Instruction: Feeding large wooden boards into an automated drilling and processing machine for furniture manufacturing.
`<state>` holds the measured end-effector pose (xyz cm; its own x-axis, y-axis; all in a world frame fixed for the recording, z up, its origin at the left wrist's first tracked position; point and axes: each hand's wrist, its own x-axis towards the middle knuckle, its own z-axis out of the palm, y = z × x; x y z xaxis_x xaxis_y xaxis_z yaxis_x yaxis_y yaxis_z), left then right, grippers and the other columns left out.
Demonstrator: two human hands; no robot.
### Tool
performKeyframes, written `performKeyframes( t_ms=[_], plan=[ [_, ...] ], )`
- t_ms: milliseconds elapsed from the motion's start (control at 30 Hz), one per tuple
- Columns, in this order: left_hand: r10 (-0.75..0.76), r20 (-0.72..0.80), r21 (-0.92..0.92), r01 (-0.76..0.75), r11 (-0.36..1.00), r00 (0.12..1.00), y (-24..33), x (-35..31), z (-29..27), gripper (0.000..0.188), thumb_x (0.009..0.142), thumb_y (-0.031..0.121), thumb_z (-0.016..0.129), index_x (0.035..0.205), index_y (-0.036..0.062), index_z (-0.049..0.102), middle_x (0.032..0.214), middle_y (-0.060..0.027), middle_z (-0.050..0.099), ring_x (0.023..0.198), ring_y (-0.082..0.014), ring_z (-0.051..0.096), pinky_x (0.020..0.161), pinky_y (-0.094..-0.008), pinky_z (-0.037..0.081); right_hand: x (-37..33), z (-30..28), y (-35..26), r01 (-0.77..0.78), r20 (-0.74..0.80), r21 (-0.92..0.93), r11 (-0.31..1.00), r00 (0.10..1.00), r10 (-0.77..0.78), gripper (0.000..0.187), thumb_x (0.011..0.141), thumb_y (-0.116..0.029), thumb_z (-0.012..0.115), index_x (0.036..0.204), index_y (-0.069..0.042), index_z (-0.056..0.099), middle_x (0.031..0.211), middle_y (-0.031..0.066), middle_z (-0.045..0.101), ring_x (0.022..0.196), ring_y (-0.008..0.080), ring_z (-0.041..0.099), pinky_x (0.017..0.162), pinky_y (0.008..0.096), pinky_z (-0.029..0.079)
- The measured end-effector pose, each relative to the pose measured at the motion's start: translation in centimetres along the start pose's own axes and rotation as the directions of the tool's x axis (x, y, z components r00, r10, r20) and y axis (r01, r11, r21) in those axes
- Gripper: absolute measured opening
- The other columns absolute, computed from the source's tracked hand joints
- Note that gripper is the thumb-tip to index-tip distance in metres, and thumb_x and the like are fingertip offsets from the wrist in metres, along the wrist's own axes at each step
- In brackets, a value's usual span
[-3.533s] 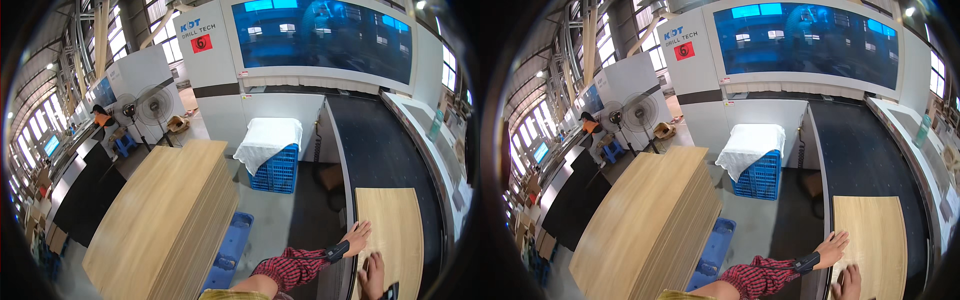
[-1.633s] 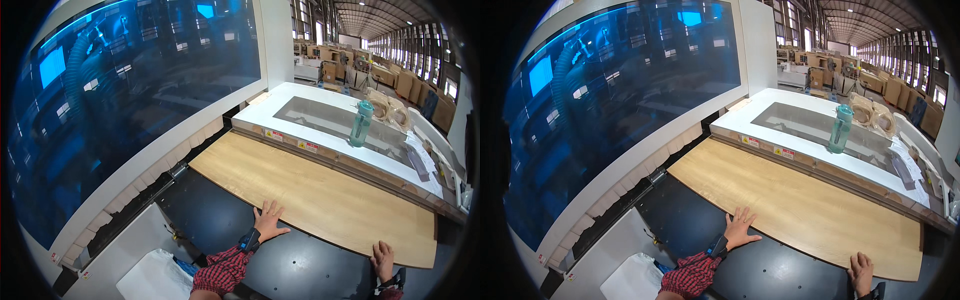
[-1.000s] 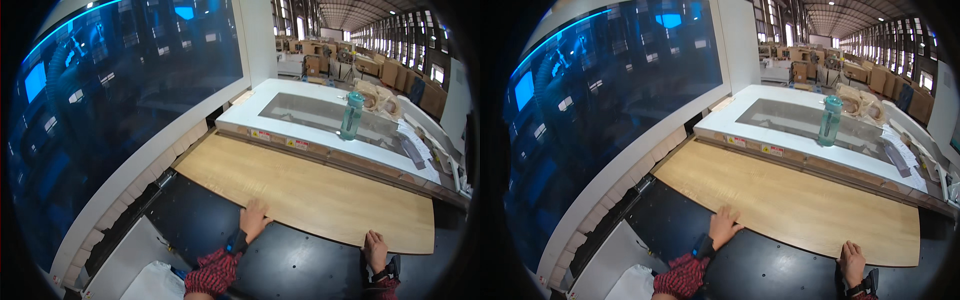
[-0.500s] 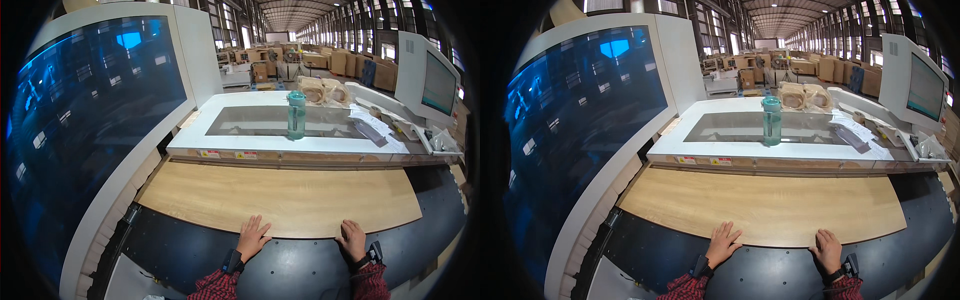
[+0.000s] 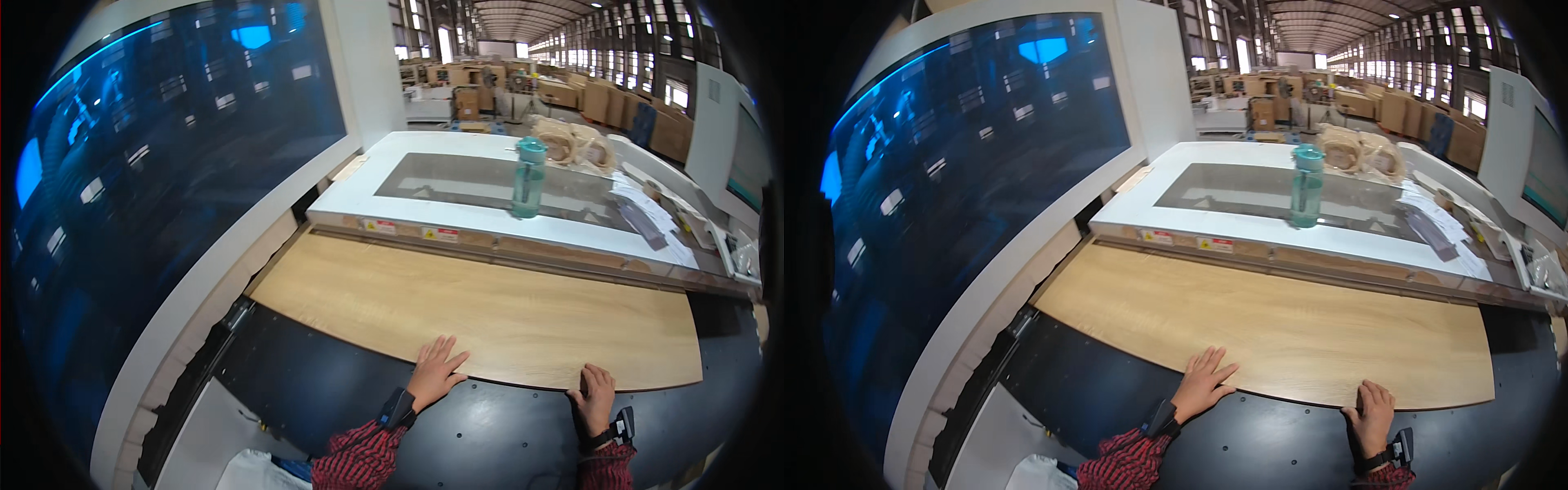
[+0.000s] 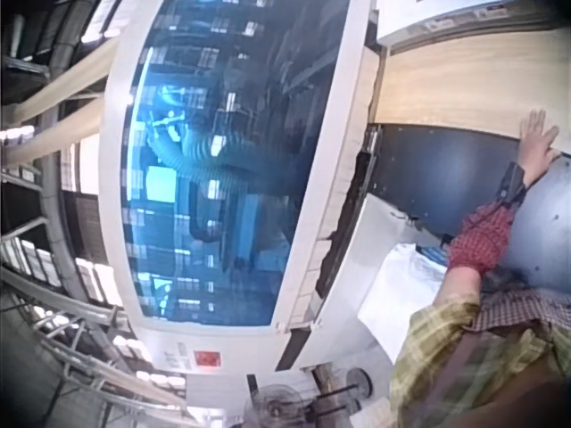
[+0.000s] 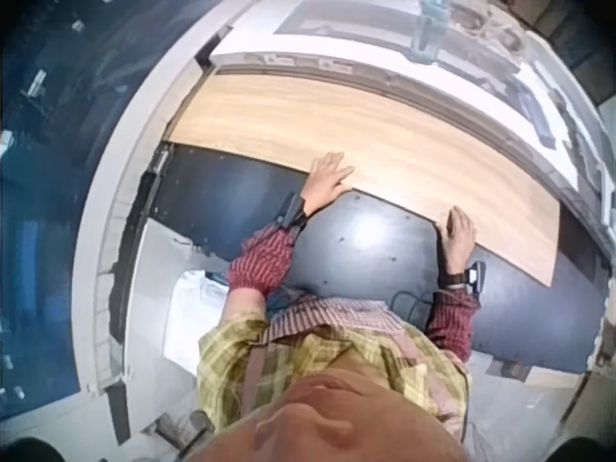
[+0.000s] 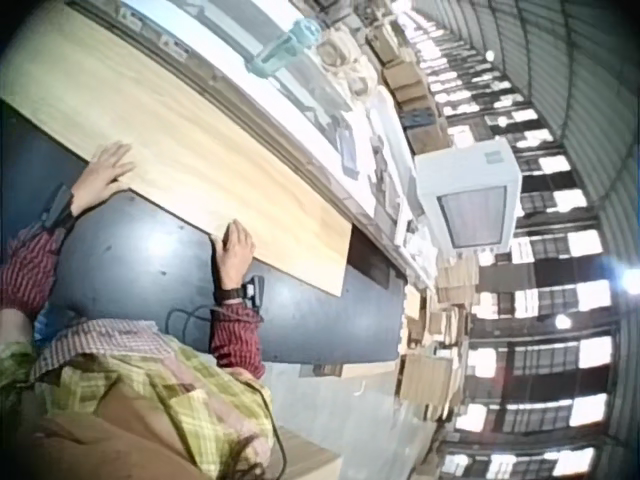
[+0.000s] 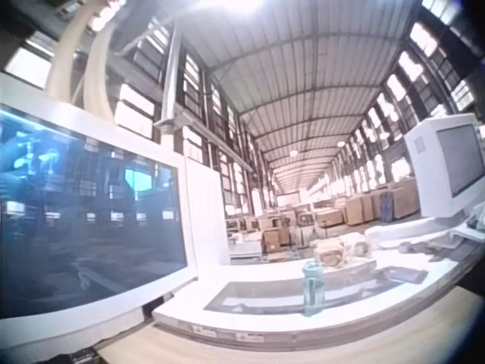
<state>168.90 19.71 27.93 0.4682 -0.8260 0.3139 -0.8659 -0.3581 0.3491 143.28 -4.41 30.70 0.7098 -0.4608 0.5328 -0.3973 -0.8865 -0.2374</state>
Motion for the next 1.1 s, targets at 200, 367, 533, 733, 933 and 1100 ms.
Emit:
performKeyframes(
  t_ms=[200, 367, 533, 733, 933, 1100],
  plan=[
    [-0.004, 0.012, 0.033, 0.003, 0.999, 1.0, -0.7, -0.8, -0.4, 0.047, 0.079, 0.038, 0.054, 0.122, 0.0195, 0.045, 0.136, -0.0131, 0.026, 0.127, -0.0311, 0.02, 0.101, -0.0491, 0.015, 0.0, 0.4, -0.7, 0.004, 0.022, 0.05, 0.999, 1.0, -0.005, 0.054, 0.05, -0.017, 0.074, 0.097, 0.0, 0.054, 0.106, 0.0121, 0.054, 0.1, 0.0297, 0.046, 0.086, 0.0379, 0.035],
    [0.002, 0.08, 0.058, -0.007, 0.998, 0.997, -0.8, -0.3, -0.8, 0.049, 0.079, 0.038, 0.054, 0.123, 0.0189, 0.044, 0.137, -0.0134, 0.025, 0.127, -0.0311, 0.02, 0.1, -0.0494, 0.016, 0.0, 0.4, -1.0, -0.026, 0.039, 0.073, 0.997, 0.999, 0.023, 0.054, 0.051, -0.013, 0.073, 0.099, 0.001, 0.054, 0.107, 0.0128, 0.053, 0.101, 0.0311, 0.045, 0.088, 0.0384, 0.036],
    [0.027, 0.065, 0.064, -0.031, 0.998, 0.998, -0.7, 0.4, -1.2, 0.05, 0.077, 0.036, 0.056, 0.123, 0.0203, 0.044, 0.134, -0.0143, 0.028, 0.127, -0.0304, 0.02, 0.1, -0.0496, 0.019, 0.3, 0.6, -1.3, -0.007, 0.048, 0.029, 1.0, 0.999, 0.006, 0.05, 0.055, -0.008, 0.07, 0.1, 0.003, 0.052, 0.111, 0.0152, 0.05, 0.103, 0.0328, 0.043, 0.089, 0.0388, 0.036],
    [0.029, 0.088, 0.079, -0.036, 0.996, 0.996, -0.5, 0.6, -1.1, 0.049, 0.078, 0.037, 0.054, 0.123, 0.0197, 0.044, 0.135, -0.0135, 0.028, 0.126, -0.0314, 0.022, 0.098, -0.0503, 0.021, 0.5, 0.2, -1.5, -0.012, 0.069, 0.016, 1.0, 0.998, 0.011, 0.048, 0.059, -0.007, 0.068, 0.103, 0.004, 0.05, 0.11, 0.0164, 0.049, 0.103, 0.034, 0.043, 0.089, 0.039, 0.036],
    [0.023, 0.1, 0.088, -0.032, 0.996, 0.995, -0.5, 0.2, -1.3, 0.049, 0.078, 0.037, 0.055, 0.123, 0.0195, 0.044, 0.135, -0.0135, 0.028, 0.126, -0.0312, 0.023, 0.099, -0.0492, 0.02, 0.0, 0.6, -1.4, 0.001, 0.085, 0.0, 1.0, 0.996, -0.001, 0.048, 0.061, -0.008, 0.067, 0.104, 0.003, 0.05, 0.111, 0.0165, 0.049, 0.104, 0.0337, 0.043, 0.09, 0.039, 0.036],
    [0.025, 0.129, 0.083, -0.036, 0.996, 0.991, -1.5, -0.4, -2.2, 0.05, 0.077, 0.038, 0.055, 0.122, 0.019, 0.045, 0.135, -0.0146, 0.028, 0.126, -0.0317, 0.023, 0.099, -0.0482, 0.02, -0.2, 0.8, -2.7, -0.001, 0.088, -0.015, 1.0, 0.996, 0.002, 0.047, 0.062, -0.007, 0.066, 0.104, 0.004, 0.05, 0.111, 0.0166, 0.049, 0.104, 0.0337, 0.043, 0.089, 0.0392, 0.037]
  ],
)
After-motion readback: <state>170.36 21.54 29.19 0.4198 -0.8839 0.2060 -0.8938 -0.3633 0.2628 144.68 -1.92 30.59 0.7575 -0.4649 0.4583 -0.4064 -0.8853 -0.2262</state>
